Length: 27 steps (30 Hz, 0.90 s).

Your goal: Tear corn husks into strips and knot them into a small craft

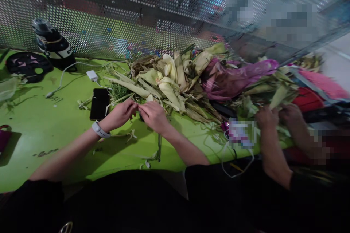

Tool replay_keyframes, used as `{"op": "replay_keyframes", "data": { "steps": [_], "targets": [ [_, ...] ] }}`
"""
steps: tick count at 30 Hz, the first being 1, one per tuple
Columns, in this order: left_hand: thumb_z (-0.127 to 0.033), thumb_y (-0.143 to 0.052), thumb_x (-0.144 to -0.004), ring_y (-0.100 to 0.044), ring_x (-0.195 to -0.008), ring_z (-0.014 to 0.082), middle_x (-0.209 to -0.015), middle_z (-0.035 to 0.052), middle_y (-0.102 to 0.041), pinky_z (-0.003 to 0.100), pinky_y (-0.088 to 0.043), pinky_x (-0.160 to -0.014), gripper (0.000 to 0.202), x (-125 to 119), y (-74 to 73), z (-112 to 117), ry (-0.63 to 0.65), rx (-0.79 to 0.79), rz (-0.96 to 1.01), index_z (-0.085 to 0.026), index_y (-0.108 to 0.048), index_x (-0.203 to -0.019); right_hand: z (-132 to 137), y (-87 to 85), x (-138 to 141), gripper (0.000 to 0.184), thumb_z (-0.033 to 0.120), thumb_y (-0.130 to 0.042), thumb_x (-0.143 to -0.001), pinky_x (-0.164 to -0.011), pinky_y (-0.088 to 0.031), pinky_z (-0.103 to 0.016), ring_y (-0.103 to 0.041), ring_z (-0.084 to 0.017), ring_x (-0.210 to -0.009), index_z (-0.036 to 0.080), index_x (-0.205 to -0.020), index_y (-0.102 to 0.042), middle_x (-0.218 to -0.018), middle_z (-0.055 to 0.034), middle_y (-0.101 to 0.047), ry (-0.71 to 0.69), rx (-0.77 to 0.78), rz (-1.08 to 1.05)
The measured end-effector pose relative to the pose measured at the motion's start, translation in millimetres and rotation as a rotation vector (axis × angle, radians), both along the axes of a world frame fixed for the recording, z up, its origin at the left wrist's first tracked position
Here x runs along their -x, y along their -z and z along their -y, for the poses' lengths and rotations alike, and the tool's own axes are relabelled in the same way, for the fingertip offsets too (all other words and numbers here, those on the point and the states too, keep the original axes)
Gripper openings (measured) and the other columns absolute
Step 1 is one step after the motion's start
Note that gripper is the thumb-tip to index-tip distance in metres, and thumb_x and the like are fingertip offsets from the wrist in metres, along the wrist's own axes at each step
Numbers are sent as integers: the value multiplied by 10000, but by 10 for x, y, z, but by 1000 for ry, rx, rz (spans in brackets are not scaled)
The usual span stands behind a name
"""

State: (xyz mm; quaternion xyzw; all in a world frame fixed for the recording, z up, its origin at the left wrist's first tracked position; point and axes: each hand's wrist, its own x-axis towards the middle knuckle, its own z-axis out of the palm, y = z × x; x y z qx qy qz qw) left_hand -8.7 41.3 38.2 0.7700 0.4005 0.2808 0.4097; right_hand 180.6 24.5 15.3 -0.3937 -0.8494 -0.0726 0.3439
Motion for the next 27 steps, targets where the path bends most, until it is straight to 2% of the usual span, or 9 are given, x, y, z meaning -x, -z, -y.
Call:
{"op": "replay_keyframes", "data": {
  "steps": [4,8,11,14,17,20,22,27],
  "targets": [
    [-451,-395,-1002,-532,-554,140,-629,3,-551,266,-426,-543,353,-5,-25,10,-7,58,31,-204,-474,-762,41,-7,25,231,155,-484,-980,-842,-491,-368,-642,-199,-824,137,-1004,-714,-911,-99,-755,11,-24,73],
    [-430,-417,-992,-492,-516,132,-600,-6,-534,262,-408,-513,335,-26,19,-6,-18,105,50,-211,-457,-741,86,-12,66,224,152,-487,-983,-887,-476,-373,-628,-192,-794,131,-997,-709,-864,-83,-751,55,-100,145],
    [-399,-401,-991,-486,-522,137,-609,0,-536,272,-404,-519,312,-32,63,-27,-31,63,30,-215,-449,-744,110,-6,94,229,148,-483,-985,-908,-470,-382,-608,-182,-738,123,-998,-711,-811,-77,-741,102,-151,209],
    [-383,-381,-991,-488,-542,146,-622,6,-530,287,-412,-545,301,-23,87,-45,-24,-3,6,-219,-439,-745,95,-2,89,232,155,-489,-982,-926,-467,-394,-616,-179,-729,117,-1007,-716,-820,-80,-750,88,-152,195],
    [-372,-372,-989,-494,-563,156,-643,13,-533,299,-424,-571,280,-9,95,-56,-8,-30,13,-222,-437,-762,46,-16,51,224,200,-521,-971,-927,-476,-390,-666,-187,-811,126,-1026,-726,-912,-93,-773,0,-72,56],
    [-362,-369,-989,-517,-600,166,-678,22,-554,305,-438,-601,250,-5,93,-54,0,-35,23,-218,-453,-803,-1,-33,14,243,240,-522,-973,-844,-507,-358,-691,-192,-842,134,-1014,-737,-940,-99,-778,-43,51,-82],
    [-363,-370,-988,-525,-621,169,-698,25,-564,304,-439,-616,243,-10,89,-48,-2,-54,18,-214,-462,-820,-16,-36,1,259,253,-509,-981,-801,-516,-344,-697,-196,-838,141,-985,-742,-932,-99,-778,-41,110,-120],
    [-399,-386,-986,-518,-616,158,-701,14,-571,291,-426,-617,273,-22,75,-26,-42,-99,7,-210,-465,-807,-12,-34,-12,261,280,-513,-990,-806,-518,-340,-693,-201,-852,152,-988,-741,-928,-101,-771,-42,176,-145]
  ]
}}
